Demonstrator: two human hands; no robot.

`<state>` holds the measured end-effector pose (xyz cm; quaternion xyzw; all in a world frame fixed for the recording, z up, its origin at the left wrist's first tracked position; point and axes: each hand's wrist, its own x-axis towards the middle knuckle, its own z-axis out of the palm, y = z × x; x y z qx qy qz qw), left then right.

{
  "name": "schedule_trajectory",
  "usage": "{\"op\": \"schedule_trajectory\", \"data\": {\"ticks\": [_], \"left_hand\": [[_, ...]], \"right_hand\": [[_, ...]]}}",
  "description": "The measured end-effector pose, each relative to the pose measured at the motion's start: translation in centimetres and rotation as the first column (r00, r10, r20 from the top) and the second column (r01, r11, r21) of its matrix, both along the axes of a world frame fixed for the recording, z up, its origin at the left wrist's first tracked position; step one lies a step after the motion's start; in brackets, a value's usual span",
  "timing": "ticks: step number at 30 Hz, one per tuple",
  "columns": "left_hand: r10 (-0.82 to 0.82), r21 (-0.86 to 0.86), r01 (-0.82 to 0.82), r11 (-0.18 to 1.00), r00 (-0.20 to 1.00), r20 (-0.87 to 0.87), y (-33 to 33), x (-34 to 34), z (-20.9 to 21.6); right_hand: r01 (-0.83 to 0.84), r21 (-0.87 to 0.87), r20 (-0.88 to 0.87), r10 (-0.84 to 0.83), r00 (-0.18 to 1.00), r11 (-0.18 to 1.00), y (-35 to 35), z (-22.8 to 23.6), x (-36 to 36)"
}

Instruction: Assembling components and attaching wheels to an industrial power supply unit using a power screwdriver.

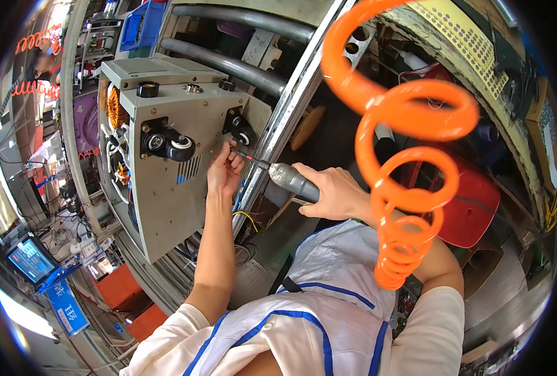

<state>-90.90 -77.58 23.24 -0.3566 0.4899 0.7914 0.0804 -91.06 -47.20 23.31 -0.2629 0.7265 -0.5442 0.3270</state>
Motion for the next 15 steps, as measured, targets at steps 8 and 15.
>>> {"op": "schedule_trajectory", "data": {"ticks": [8, 15], "left_hand": [[0.061, 0.209, -0.064, 0.976, 0.998, 0.020, -1.8, 0.9, -1.4], [0.092, 0.362, -0.081, 0.928, 0.996, -0.013, -0.5, 0.2, -0.7]], "right_hand": [[-0.009, 0.173, -0.056, 0.019, 0.998, 0.985, -1.4, -0.6, 0.7], [0.181, -0.174, 0.296, -0.124, 0.947, 0.968, -2.5, -2.0, 2.6]]}}
